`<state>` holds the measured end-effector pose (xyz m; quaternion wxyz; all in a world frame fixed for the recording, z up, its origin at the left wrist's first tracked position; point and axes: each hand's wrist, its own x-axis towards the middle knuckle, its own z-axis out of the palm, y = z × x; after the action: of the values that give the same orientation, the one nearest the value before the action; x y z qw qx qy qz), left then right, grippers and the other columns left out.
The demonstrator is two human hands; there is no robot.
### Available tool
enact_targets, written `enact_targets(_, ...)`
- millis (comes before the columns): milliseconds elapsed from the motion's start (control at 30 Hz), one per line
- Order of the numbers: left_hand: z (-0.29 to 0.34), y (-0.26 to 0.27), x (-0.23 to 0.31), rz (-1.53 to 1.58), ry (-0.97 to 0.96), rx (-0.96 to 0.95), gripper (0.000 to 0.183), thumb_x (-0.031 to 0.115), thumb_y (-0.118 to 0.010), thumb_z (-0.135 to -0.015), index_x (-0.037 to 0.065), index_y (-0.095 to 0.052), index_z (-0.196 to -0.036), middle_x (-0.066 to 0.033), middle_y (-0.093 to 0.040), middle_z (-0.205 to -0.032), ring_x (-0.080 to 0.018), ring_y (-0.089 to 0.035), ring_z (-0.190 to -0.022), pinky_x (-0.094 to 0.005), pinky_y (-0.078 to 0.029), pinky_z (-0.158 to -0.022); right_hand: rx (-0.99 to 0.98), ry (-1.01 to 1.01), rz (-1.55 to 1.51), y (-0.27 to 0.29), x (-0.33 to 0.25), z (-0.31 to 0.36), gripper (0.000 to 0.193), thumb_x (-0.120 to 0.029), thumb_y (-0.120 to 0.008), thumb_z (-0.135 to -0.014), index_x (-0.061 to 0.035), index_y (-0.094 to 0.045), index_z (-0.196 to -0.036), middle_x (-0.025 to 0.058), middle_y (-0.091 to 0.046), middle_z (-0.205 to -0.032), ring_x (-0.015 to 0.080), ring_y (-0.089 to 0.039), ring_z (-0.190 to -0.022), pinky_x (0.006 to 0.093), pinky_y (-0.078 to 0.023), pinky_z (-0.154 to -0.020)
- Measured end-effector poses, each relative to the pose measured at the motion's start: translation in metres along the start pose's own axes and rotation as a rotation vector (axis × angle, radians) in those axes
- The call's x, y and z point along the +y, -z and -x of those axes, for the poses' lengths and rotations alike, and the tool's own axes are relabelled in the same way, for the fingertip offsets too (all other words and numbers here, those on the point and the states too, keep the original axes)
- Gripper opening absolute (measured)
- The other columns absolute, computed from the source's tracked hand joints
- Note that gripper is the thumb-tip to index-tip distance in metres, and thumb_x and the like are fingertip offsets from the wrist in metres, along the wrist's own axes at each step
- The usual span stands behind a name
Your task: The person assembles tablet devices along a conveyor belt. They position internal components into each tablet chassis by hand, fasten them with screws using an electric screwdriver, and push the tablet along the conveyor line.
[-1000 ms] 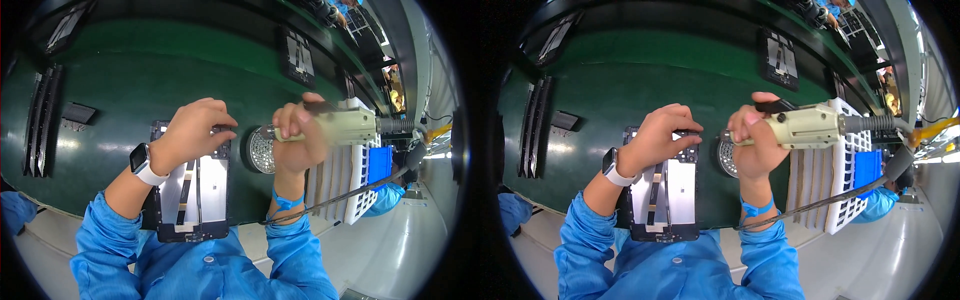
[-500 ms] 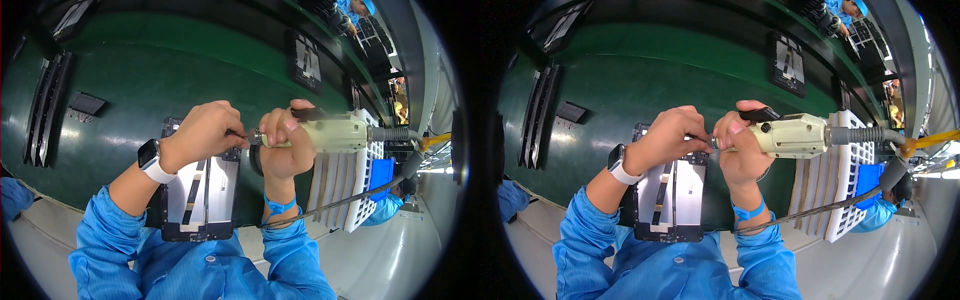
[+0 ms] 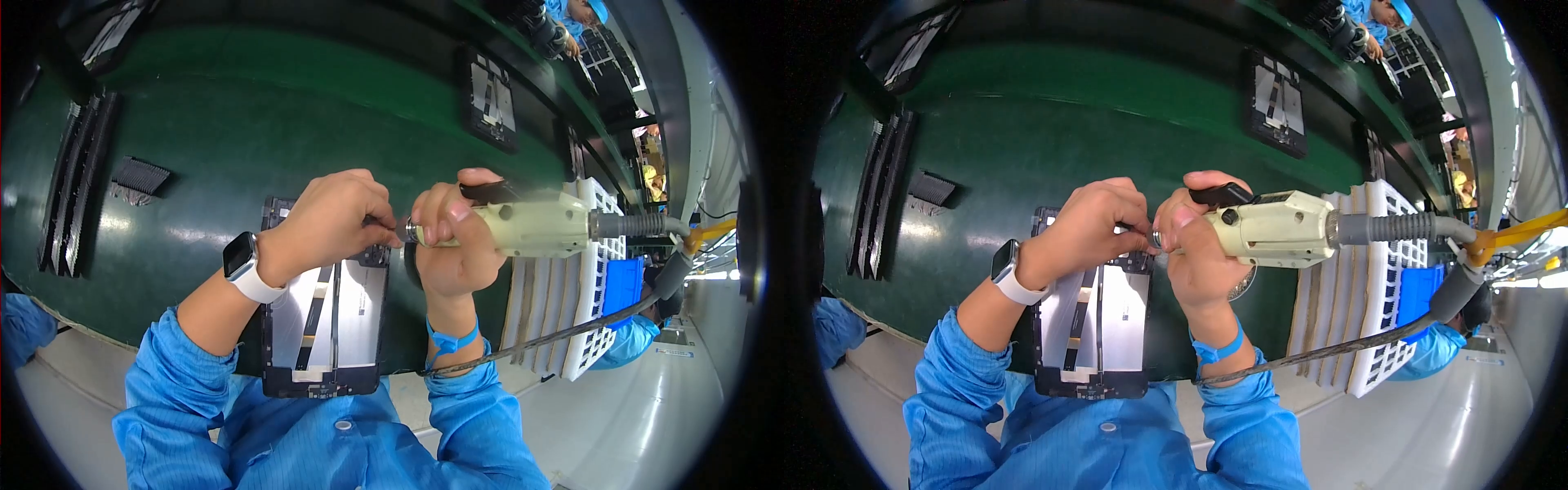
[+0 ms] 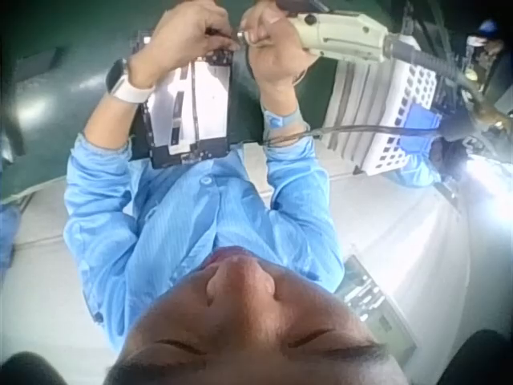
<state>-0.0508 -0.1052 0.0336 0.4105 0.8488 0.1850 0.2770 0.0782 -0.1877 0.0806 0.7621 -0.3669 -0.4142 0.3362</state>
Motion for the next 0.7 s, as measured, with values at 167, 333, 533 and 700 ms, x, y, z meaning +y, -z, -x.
enact_targets(167,0.002,-0.001,-0.001,0.015,0.026,-0.006,0.019,0.024,-0.082,-0.071,0.007,-0.074,-0.075,-0.0048,-0.067,-0.074,-0.0249,-0.062,-0.080,-0.0371,-0.050,-0.070,-0.005,0.012,-0.024,0.004,0.004,0.000,0.029,0.002,-0.055,-0.082,0.0045,-0.051,-0.111,0.0056,-0.050,-0.066,0.0117,-0.044,-0.052,0.0308,-0.044,-0.054)
enact_targets(333,0.001,0.001,-0.002,0.006,0.000,-0.025,0.020,0.019,-0.083,-0.070,0.006,-0.075,-0.084,-0.0052,-0.066,-0.076,-0.0251,-0.062,-0.080,-0.0370,-0.050,-0.069,-0.001,0.023,0.013,0.002,0.001,-0.001,0.030,0.002,-0.054,-0.082,0.0048,-0.051,-0.111,0.0058,-0.049,-0.063,0.0121,-0.044,-0.052,0.0308,-0.043,-0.053)
enact_targets(533,-0.003,0.004,-0.015,0.331,0.112,0.001,0.026,-0.002,-0.077,-0.073,-0.001,-0.073,-0.098,-0.0113,-0.066,-0.086,-0.0234,-0.064,-0.078,-0.0325,-0.052,-0.072,0.015,0.073,-0.024,0.010,-0.008,-0.001,0.032,-0.001,-0.052,-0.082,0.0058,-0.049,-0.113,0.0074,-0.048,-0.060,0.0139,-0.045,-0.050,0.0328,-0.043,-0.053)
enact_targets(700,0.000,-0.002,-0.018,0.195,0.125,0.039,0.028,-0.003,-0.076,-0.073,-0.003,-0.072,-0.100,-0.0128,-0.065,-0.085,-0.0252,-0.065,-0.075,-0.0323,-0.053,-0.068,0.036,-0.053,0.036,0.011,0.007,0.009,0.029,0.004,-0.052,-0.080,0.0056,-0.051,-0.110,0.0076,-0.051,-0.064,0.0137,-0.047,-0.052,0.0322,-0.044,-0.055)
